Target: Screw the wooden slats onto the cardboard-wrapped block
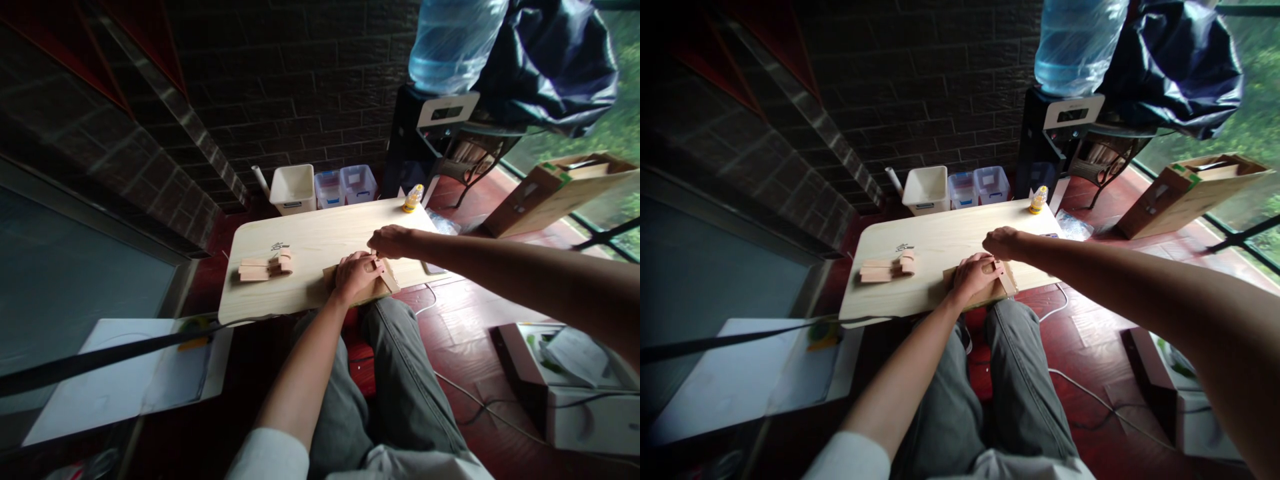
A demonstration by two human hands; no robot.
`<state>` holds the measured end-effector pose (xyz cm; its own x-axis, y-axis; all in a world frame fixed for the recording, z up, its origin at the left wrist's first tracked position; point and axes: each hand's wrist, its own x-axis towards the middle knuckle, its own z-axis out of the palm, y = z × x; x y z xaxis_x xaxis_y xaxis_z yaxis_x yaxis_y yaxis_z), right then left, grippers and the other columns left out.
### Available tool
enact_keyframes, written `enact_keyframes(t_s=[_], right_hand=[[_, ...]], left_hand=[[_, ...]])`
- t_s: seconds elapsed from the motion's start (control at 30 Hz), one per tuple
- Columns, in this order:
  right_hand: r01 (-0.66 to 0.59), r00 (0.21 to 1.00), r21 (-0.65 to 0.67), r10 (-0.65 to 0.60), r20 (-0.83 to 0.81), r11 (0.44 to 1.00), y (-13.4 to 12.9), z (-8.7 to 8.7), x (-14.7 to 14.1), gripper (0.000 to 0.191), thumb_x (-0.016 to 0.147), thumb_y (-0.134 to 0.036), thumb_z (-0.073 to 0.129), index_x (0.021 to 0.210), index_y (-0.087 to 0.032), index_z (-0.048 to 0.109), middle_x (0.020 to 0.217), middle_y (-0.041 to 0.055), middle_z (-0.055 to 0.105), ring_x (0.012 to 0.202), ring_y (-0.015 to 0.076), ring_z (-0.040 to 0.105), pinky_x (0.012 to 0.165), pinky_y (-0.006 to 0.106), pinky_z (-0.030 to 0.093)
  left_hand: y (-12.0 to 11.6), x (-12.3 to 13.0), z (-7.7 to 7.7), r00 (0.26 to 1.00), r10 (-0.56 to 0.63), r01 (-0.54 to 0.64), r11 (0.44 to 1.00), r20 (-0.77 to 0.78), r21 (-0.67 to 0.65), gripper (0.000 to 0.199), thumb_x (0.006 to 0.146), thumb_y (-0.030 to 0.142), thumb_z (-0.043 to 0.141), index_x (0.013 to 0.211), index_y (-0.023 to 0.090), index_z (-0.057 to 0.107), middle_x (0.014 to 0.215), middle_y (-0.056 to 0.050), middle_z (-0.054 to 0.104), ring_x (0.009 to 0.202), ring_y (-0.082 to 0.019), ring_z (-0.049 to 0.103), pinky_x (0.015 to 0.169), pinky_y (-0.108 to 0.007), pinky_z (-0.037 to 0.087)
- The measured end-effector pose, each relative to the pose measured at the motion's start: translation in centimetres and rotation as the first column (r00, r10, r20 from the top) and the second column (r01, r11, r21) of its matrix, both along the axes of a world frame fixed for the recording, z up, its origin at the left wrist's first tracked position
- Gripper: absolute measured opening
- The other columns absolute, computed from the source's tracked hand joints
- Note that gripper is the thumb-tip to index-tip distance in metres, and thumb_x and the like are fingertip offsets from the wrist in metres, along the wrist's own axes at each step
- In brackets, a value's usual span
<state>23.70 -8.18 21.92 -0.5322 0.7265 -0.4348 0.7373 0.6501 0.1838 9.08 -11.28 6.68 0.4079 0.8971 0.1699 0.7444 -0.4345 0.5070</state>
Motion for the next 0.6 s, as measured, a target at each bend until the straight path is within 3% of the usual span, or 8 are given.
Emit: enact_keyframes(t_s=[0.4, 0.6], right_hand=[[0.042, 0.997, 0.0, -0.042, 0.07, 0.999, -0.3, 0.4, -1.5, 0.03, 0.089, -0.02, 0.073, 0.115, -0.007, 0.077, 0.105, 0.0221, 0.081, 0.098, 0.0312, 0.08, 0.08, 0.036, 0.059], [0.03, 0.996, 0.004, -0.03, 0.084, 1.0, -1.5, 1.8, -2.4, 0.031, 0.095, -0.015, 0.064, 0.124, -0.009, 0.074, 0.122, 0.0235, 0.078, 0.114, 0.0329, 0.076, 0.089, 0.039, 0.058]], left_hand=[[0.0, 0.0, 0.4, 1.0, 0.0, 0.0, 1.0, -0.001, -0.015, 0.032, 0.095, 0.055, 0.071, 0.122, 0.038, 0.076, 0.136, -0.001, 0.07, 0.125, -0.024, 0.064, 0.112, -0.04, 0.047], [-0.1, 0.1, 0.5, 1.0, 0.017, -0.017, 1.0, -0.022, -0.01, 0.032, 0.095, 0.056, 0.07, 0.119, 0.035, 0.078, 0.13, -0.003, 0.071, 0.12, -0.024, 0.066, 0.111, -0.04, 0.047]])
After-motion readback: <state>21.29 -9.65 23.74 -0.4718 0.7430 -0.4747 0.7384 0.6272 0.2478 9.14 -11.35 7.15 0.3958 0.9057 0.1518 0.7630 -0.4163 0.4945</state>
